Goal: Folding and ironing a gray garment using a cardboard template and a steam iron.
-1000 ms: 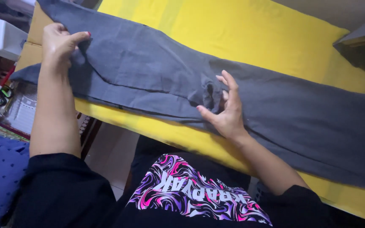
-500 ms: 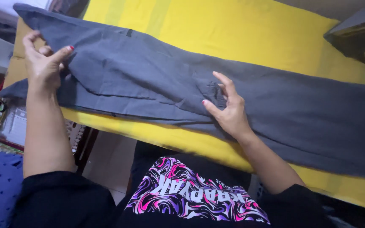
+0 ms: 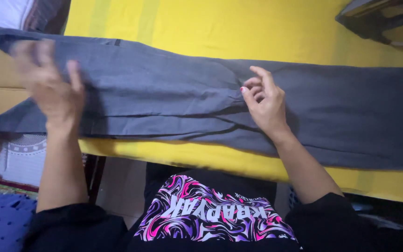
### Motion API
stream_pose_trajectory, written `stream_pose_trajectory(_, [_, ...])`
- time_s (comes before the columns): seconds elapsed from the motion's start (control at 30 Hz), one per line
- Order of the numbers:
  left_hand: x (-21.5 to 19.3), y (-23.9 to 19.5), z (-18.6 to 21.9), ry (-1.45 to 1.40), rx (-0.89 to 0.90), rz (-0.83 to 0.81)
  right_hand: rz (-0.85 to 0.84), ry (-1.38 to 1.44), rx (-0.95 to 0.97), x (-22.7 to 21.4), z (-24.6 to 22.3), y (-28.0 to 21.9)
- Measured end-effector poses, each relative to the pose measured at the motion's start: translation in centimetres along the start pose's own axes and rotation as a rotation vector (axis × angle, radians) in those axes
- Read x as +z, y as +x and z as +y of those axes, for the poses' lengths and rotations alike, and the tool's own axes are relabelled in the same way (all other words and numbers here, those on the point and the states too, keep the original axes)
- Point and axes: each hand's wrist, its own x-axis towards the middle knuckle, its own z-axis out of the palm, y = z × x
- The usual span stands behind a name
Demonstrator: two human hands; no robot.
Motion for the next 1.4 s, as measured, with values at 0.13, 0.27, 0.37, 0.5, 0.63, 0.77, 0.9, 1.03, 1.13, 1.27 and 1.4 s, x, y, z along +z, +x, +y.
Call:
stream_pose_trajectory(0.13, [0.3, 1.1, 5.9, -0.269, 0.229, -0.293, 0.001, -0.234, -0.214, -1.1, -1.5, 0.0])
stream_pose_trajectory(0.27, [1.8, 0.7, 8.2, -0.088, 0.386, -0.535, -0.297, -0.498, -0.344, -0.8, 0.9, -0.6])
stream_pose_trajectory(0.37, [3.4, 1.3, 12.1, -0.06, 0.416, -0.574, -0.395, -0.502, -0.273, -2.8, 2.8, -0.2])
stream_pose_trajectory(0.5, [7.4, 2.6, 22.1, -0.318, 0.497, -0.573, -0.362, -0.622, -0.2, -7.2, 6.5, 0.0])
stream_pose_trajectory(0.63, [9.5, 3.4, 31.0, -0.513, 0.629, -0.652, -0.262, -0.799, -0.112, -13.7, 12.6, -0.4])
stream_pose_trajectory(0.77, [10.5, 3.2, 34.0, -0.498, 0.781, -0.709, -0.04, -0.934, 0.136, -24.4, 20.0, -2.5])
stream_pose_trajectory(0.9, [10.8, 2.6, 33.9, -0.472, 0.774, -0.735, 0.144, -0.947, 0.348, -33.4, 26.6, -5.9])
stream_pose_trajectory(1.03, [9.7, 2.7, 34.8, -0.489, 0.775, -0.732, 0.179, -0.924, 0.385, -32.5, 25.2, -7.1])
stream_pose_trajectory(1.13, [8.2, 2.8, 36.7, -0.435, 0.826, -0.695, 0.121, -0.857, 0.226, -30.1, 20.5, -8.3])
stream_pose_trajectory(1.27, [7.7, 1.5, 39.1, -0.444, 1.081, -0.538, 0.396, -0.474, 0.054, -28.6, 16.5, -12.4])
stream_pose_trajectory(1.4, [8.0, 0.6, 39.3, -0.435, 1.254, -0.465, 0.71, -0.535, 0.048, -28.4, 18.3, -17.6])
